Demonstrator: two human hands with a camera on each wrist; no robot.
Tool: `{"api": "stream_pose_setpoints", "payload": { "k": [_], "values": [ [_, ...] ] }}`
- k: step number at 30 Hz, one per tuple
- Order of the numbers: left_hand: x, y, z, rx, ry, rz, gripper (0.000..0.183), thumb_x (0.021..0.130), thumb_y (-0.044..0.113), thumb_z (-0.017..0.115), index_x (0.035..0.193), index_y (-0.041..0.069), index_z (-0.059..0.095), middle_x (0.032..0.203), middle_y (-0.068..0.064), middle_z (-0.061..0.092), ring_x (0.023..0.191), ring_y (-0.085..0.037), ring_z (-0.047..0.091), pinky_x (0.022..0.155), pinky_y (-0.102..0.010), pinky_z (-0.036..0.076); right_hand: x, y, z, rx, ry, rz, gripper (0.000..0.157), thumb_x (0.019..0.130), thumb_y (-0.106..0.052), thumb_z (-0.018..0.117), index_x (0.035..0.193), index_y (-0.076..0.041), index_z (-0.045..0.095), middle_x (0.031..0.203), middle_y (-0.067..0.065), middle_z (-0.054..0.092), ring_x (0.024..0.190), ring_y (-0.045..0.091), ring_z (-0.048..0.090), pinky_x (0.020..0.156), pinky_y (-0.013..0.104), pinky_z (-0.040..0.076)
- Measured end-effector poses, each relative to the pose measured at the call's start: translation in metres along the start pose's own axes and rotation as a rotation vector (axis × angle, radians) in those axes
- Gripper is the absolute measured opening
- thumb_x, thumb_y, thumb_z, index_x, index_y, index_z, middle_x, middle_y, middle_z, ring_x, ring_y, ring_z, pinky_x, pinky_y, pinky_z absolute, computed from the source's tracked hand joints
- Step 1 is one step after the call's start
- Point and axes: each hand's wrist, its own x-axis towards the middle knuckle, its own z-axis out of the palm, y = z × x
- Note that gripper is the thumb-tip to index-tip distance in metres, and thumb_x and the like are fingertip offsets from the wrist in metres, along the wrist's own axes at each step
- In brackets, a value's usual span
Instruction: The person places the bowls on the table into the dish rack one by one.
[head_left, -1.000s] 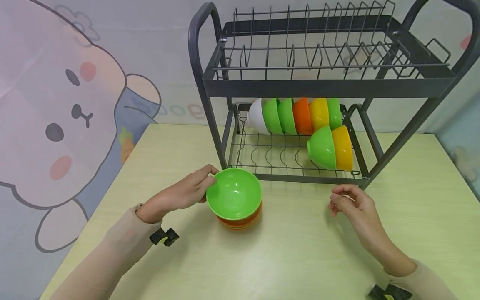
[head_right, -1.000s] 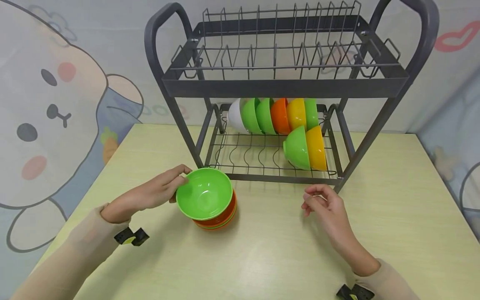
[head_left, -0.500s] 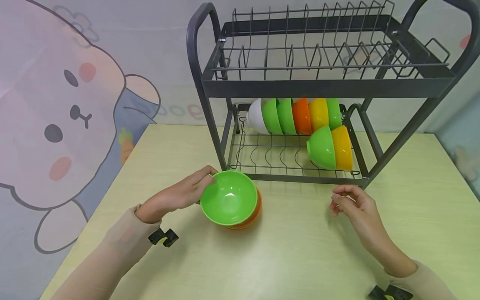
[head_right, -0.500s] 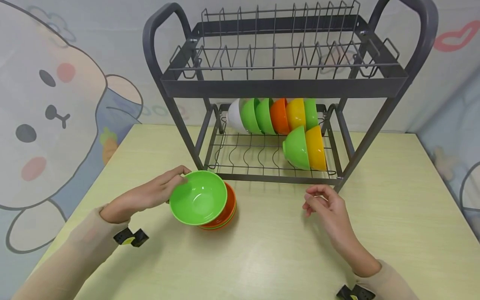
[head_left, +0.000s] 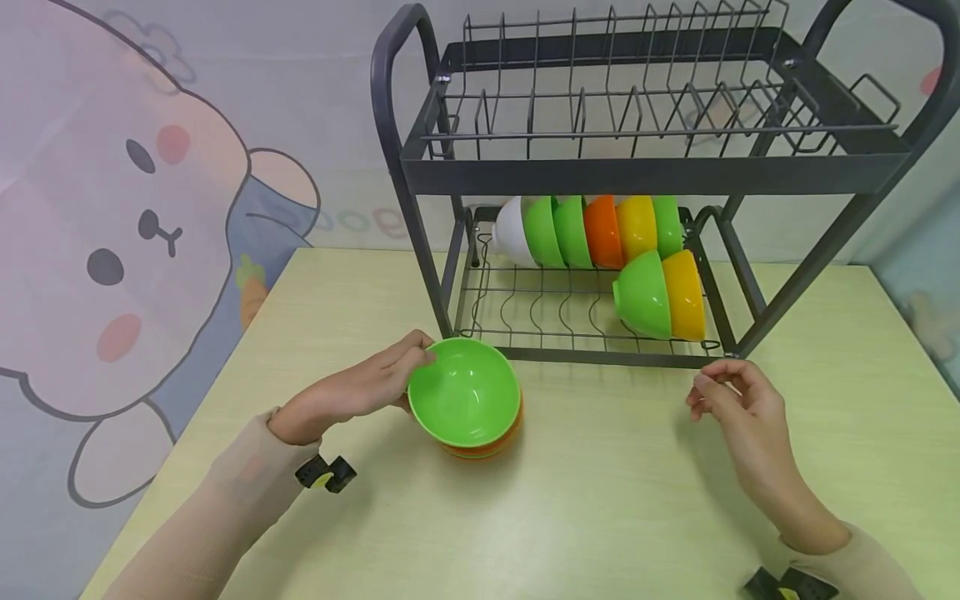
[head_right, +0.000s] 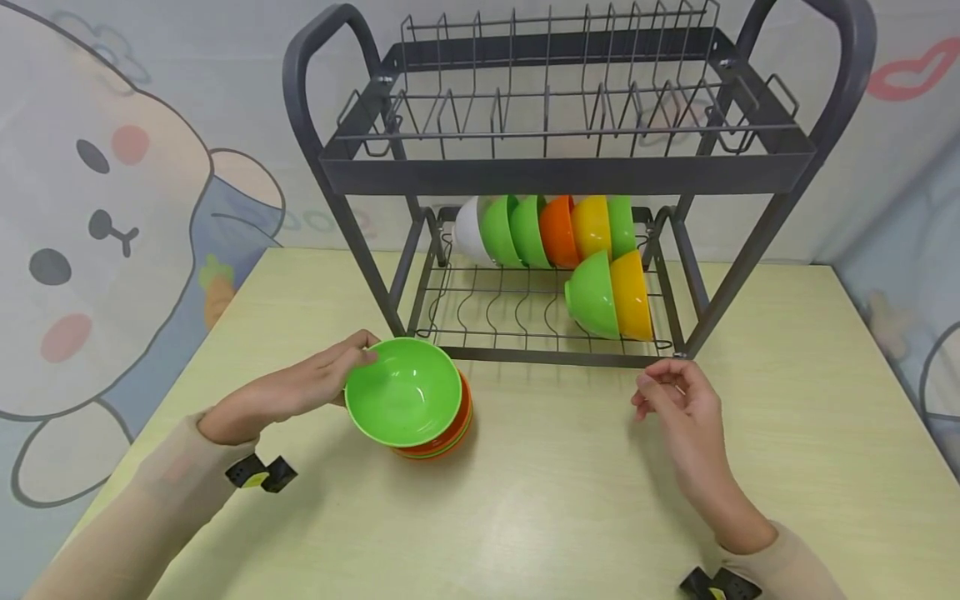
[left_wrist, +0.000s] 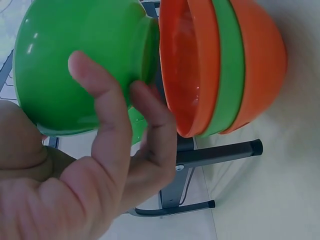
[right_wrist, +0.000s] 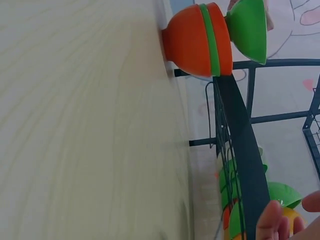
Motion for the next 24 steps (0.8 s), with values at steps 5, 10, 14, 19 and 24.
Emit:
{"api": "stream_pose_setpoints", "payload": {
  "k": [5,10,14,19,24],
  "values": [
    [0.002,0.002,0.002,-0.035,0.002,0.007,0.035,0.108,0.030,0.024,0.115,-0.002,0.036,0.124,-0.023,0.047,0.101,-0.031,0.064,0.082,-0.041,0.058,0.006,-0.010,-0.002,0.031,0.231,-0.036,0.010,0.096,0.006,0.060,0.101,-0.001,0.055,0.087,0.007,0.057,0.066,0.014,0.056,0.062,0.015,0.051],
    [0.005,0.005,0.003,-0.060,0.005,0.000,0.036,0.109,0.034,0.026,0.112,-0.001,0.035,0.123,-0.023,0.050,0.096,-0.031,0.067,0.083,-0.040,0.058,0.014,-0.021,-0.006,0.034,0.386,-0.097,0.017,0.092,0.009,0.062,0.097,-0.006,0.055,0.090,0.010,0.049,0.064,0.014,0.050,0.059,0.012,0.045],
    [0.008,0.009,0.006,-0.082,0.013,0.000,0.036,0.110,0.034,0.030,0.114,-0.001,0.034,0.121,-0.023,0.051,0.091,-0.030,0.069,0.083,-0.039,0.059,0.023,-0.029,-0.010,0.085,0.422,-0.194,0.024,0.089,0.013,0.062,0.099,-0.007,0.053,0.094,0.011,0.046,0.073,0.014,0.050,0.063,0.012,0.048],
    [0.013,0.017,0.011,-0.096,0.026,0.011,0.036,0.109,0.034,0.033,0.117,-0.001,0.034,0.121,-0.024,0.050,0.089,-0.029,0.069,0.082,-0.039,0.059,0.042,-0.037,-0.016,0.142,0.422,-0.316,0.031,0.087,0.015,0.062,0.109,-0.004,0.052,0.101,0.012,0.048,0.091,0.018,0.051,0.072,0.015,0.047],
    [0.017,0.024,0.015,-0.107,0.038,0.016,0.039,0.108,0.037,0.038,0.116,-0.001,0.034,0.119,-0.023,0.051,0.090,-0.034,0.070,0.082,-0.039,0.059,0.058,-0.043,-0.019,0.193,0.396,-0.376,0.032,0.087,0.015,0.063,0.114,0.000,0.055,0.106,0.014,0.053,0.095,0.020,0.055,0.079,0.018,0.049]
  ]
}}
